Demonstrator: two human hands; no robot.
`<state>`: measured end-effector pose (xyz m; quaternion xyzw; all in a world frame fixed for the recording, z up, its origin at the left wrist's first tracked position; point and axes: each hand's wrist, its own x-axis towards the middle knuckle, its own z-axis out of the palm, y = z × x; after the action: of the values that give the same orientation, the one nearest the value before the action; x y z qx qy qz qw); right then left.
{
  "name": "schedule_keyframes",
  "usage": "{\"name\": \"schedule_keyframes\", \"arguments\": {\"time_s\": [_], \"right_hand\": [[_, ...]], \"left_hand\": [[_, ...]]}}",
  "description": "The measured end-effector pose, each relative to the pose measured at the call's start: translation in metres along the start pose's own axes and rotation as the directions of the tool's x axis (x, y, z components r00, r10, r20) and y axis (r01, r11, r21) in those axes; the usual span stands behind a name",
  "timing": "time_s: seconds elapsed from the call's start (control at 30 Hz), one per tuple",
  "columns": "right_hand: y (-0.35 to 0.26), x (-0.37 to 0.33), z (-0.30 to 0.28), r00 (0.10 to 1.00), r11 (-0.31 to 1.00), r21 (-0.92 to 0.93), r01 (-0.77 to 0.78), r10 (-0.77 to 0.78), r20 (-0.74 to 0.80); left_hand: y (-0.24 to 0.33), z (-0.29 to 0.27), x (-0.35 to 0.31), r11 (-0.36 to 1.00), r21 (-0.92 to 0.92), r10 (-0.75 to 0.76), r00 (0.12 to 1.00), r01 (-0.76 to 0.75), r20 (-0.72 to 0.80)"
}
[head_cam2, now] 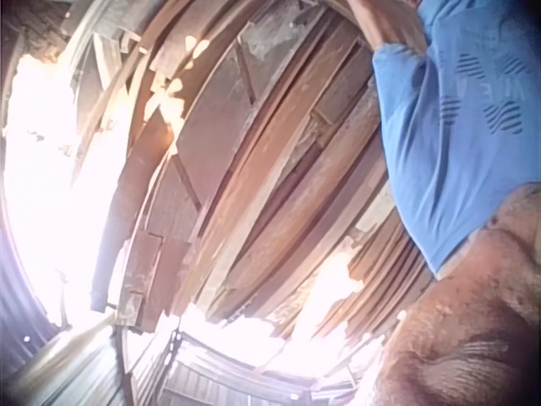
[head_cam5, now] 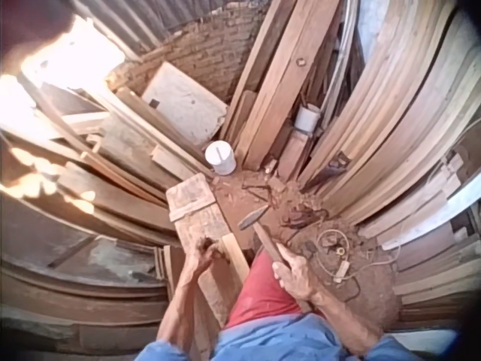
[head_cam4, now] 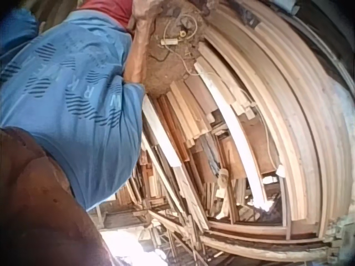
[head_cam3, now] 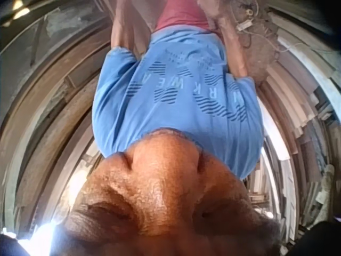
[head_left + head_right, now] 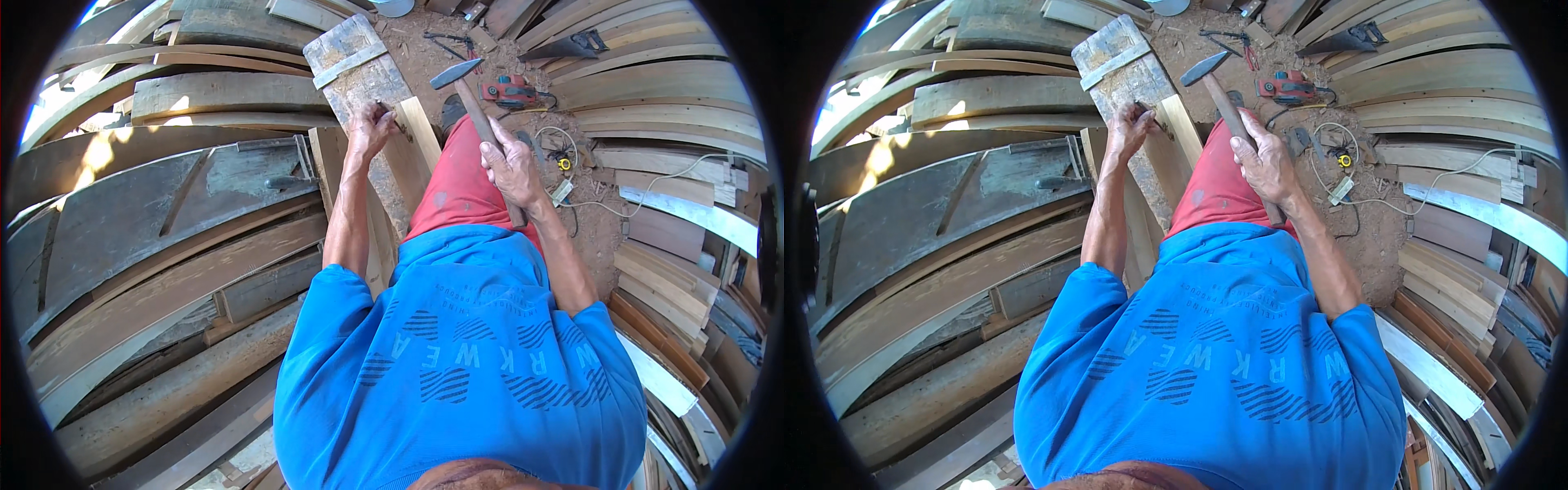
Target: The person sands a long wooden beam with a power sander. They hammer nails into a small wooden block and use pliers to pull a nail from the wood.
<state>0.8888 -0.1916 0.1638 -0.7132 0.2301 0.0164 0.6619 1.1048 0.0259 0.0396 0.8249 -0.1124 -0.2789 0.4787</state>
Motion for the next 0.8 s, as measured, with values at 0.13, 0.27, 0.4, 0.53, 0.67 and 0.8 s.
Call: {"name": "schedule_keyframes", "arguments": {"time_s": [0.13,0.27,0.4,0.53,0.67,0.8], "right_hand": [[-0.015,0.004,0.005,1.000,1.000,-0.002,0.026,-0.026,-0.005],[-0.033,0.006,0.010,0.999,0.999,-0.032,0.042,-0.043,-0.008],[-0.039,0.009,0.015,0.986,0.973,-0.178,0.147,-0.158,-0.052],[-0.038,0.013,0.021,0.975,0.941,-0.277,0.193,-0.216,-0.055],[-0.007,0.029,0.028,0.981,0.864,-0.471,0.176,-0.194,0.011],[-0.018,0.023,0.027,0.970,0.908,-0.371,0.197,-0.235,-0.058]], "left_hand": [[0.027,-0.005,0.003,0.975,0.196,0.106,0.994,-0.109,0.022],[0.020,-0.004,0.009,0.983,0.106,0.148,0.989,-0.150,0.027],[0.014,-0.004,0.009,0.964,0.150,0.212,0.975,-0.221,0.070],[0.023,-0.001,0.006,0.893,0.220,0.366,0.918,-0.392,0.152],[0.028,-0.001,0.009,0.848,0.251,0.418,0.880,-0.467,0.226],[0.029,-0.004,0.018,0.841,0.297,0.364,0.878,-0.453,0.311]]}}
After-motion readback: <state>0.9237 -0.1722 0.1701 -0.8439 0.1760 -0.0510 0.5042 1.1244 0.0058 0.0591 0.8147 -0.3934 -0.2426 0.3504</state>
